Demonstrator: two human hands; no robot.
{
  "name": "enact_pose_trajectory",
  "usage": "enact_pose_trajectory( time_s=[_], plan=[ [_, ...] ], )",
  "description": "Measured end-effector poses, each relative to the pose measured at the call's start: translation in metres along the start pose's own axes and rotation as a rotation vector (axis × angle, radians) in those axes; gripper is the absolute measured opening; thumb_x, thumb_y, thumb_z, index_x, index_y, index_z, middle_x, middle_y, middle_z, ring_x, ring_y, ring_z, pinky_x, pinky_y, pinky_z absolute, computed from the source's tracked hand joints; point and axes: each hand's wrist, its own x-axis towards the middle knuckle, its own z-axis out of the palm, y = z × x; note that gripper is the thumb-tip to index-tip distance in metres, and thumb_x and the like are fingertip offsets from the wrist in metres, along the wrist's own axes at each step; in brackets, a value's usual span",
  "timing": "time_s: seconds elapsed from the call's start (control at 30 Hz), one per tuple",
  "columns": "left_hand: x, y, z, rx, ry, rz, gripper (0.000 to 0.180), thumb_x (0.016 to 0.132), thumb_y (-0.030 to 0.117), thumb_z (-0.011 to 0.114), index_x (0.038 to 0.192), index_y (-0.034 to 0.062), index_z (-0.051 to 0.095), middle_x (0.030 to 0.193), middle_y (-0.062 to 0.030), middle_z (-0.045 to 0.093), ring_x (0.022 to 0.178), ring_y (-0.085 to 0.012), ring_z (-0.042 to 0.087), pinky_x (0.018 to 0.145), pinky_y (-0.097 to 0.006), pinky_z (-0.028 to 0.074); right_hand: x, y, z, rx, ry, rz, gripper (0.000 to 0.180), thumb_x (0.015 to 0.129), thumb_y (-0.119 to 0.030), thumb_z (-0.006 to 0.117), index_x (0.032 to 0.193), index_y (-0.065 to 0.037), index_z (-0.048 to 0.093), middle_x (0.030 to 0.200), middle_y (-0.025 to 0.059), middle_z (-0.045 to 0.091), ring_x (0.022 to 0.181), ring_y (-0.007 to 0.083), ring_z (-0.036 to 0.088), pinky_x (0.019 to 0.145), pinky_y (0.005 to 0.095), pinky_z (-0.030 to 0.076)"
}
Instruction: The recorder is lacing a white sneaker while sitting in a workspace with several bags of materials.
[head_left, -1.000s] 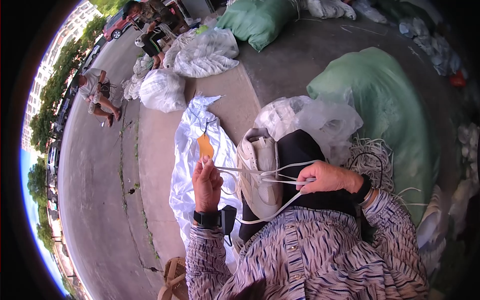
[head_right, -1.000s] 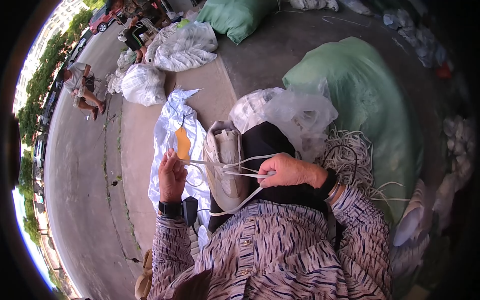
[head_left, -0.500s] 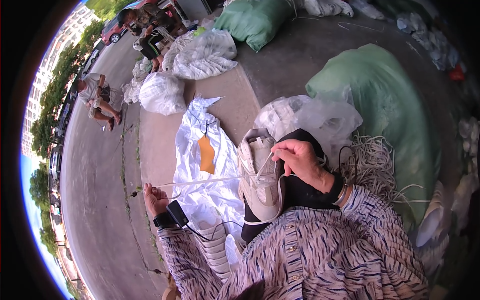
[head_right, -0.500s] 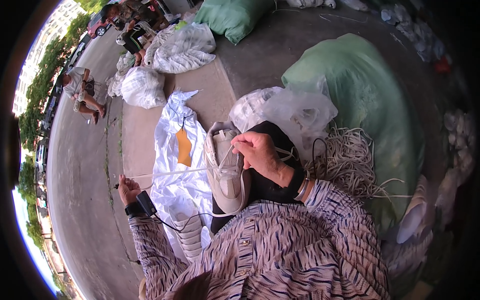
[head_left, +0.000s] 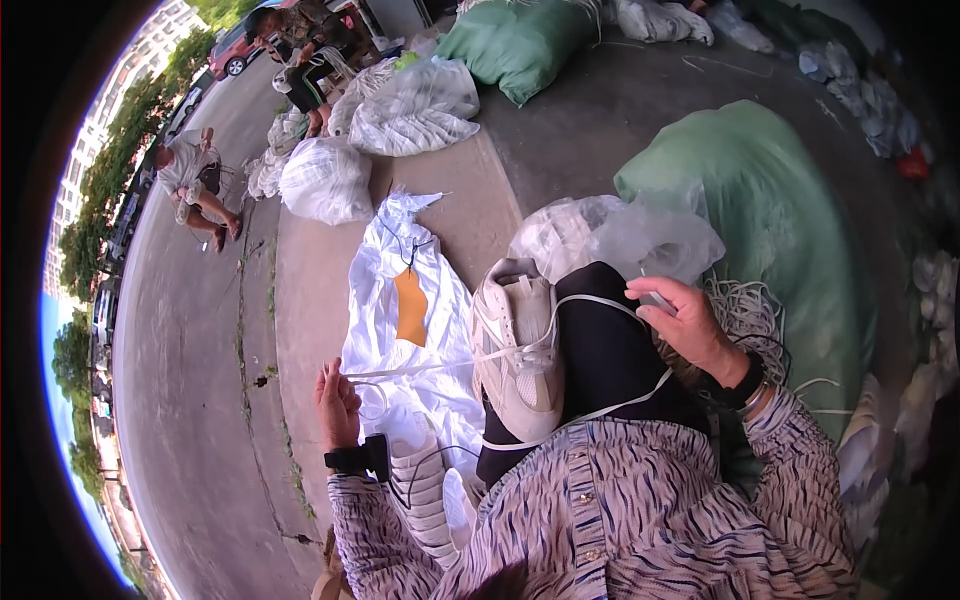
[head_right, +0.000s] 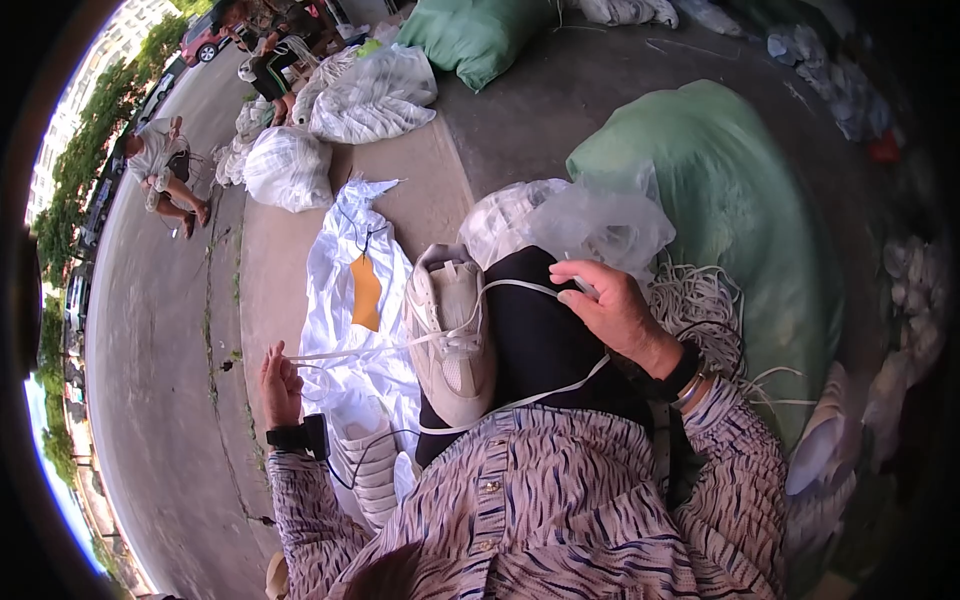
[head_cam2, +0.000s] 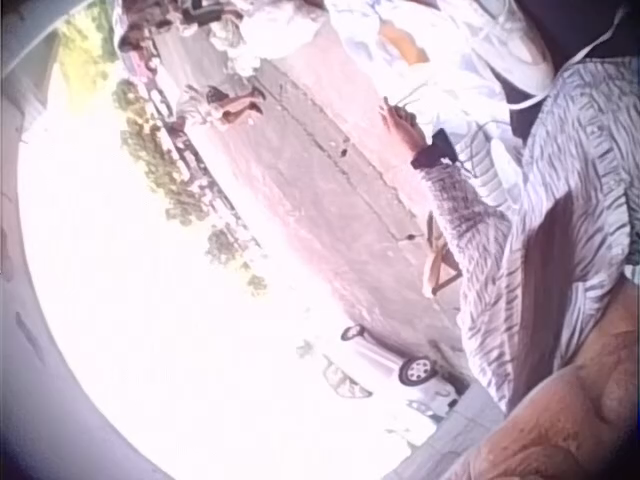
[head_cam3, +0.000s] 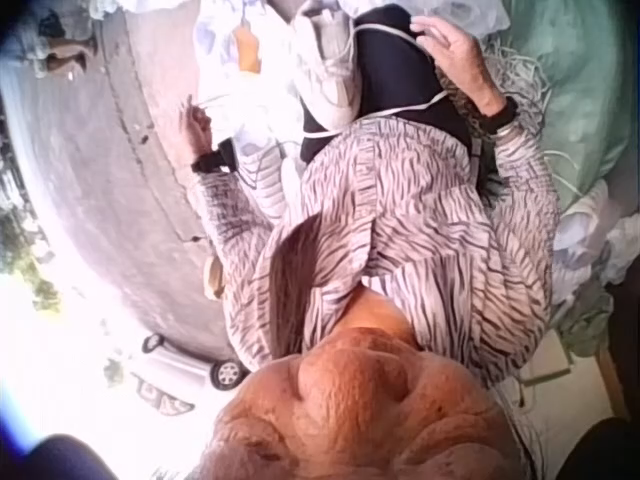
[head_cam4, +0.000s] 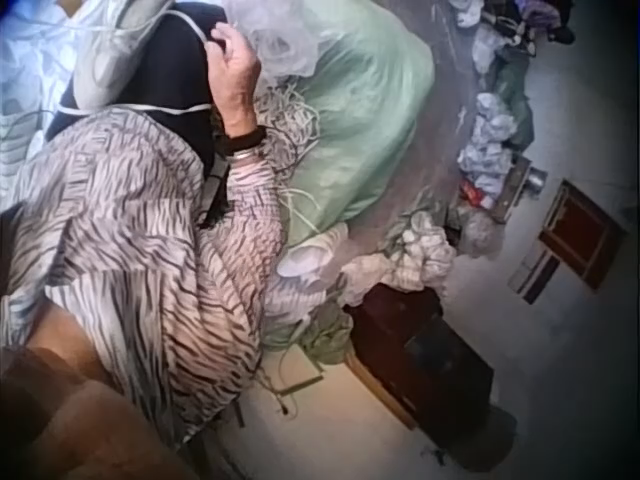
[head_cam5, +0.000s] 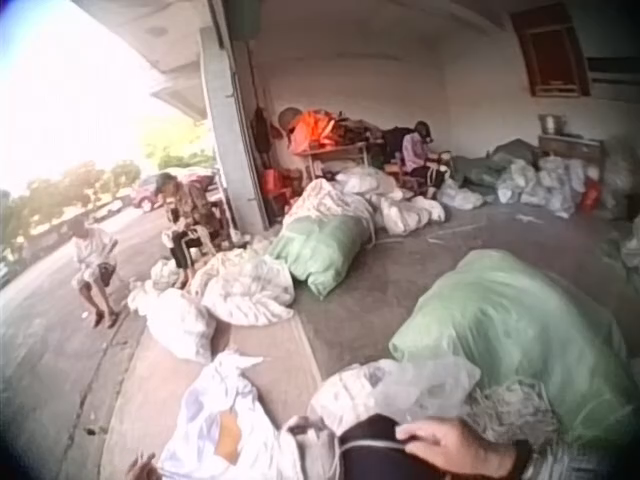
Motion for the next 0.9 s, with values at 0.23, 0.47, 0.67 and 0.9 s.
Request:
enact_pose_trajectory(
  time_s=[0.23, 0.47, 0.67, 0.9],
  plan=[
    [0.004, -0.007, 0.006, -0.074, 0.042, 0.029, 0.002, 0.091, 0.016, 0.055, 0.089, 0.0151, 0.054, 0.054, 0.01, 0.03, 0.043, -0.0009, 0.022, 0.038, -0.019, 0.017, 0.028, 0.003, 0.063, -0.457, -0.227, -0.258, 0.018, 0.077, -0.011, 0.063, 0.092, -0.003, 0.057, 0.089, 0.0141, 0.061, 0.071, 0.0318, 0.062, 0.064, 0.0381, 0.049],
    [0.017, -0.031, -0.037, 0.123, 0.256, 0.136, 0.003, 0.092, 0.018, 0.053, 0.091, 0.0151, 0.053, 0.055, 0.0095, 0.034, 0.044, 0.0008, 0.029, 0.037, -0.017, 0.02, -0.021, 0.055, -0.026, -0.39, 0.085, 0.068, 0.008, 0.078, -0.007, 0.062, 0.075, -0.001, 0.059, 0.062, 0.0081, 0.059, 0.055, 0.0156, 0.058, 0.052, 0.0291, 0.043],
    [0.018, -0.069, 0.037, 0.856, -0.029, 0.409, 0.029, 0.093, 0.024, 0.048, 0.084, -0.0021, 0.058, 0.078, -0.007, 0.052, 0.08, -0.0163, 0.051, 0.074, -0.03, 0.04, -0.019, 0.057, -0.052, -0.127, 0.234, 0.334, 0.015, 0.083, -0.001, 0.053, 0.097, 0.001, 0.057, 0.071, 0.0067, 0.064, 0.063, 0.011, 0.059, 0.059, 0.0239, 0.046],
    [-0.044, -0.063, 0.144, 0.711, -0.368, 0.585, 0.019, 0.092, 0.003, 0.045, 0.106, 0.0023, 0.058, 0.095, -0.0074, 0.061, 0.079, -0.0131, 0.059, 0.071, -0.027, 0.048, 0.021, -0.009, 0.053, -0.101, -0.154, -0.034, 0.023, 0.085, -0.003, 0.051, 0.107, -0.003, 0.055, 0.076, 0.0112, 0.066, 0.057, 0.0141, 0.062, 0.052, 0.0266, 0.048]
  ],
)
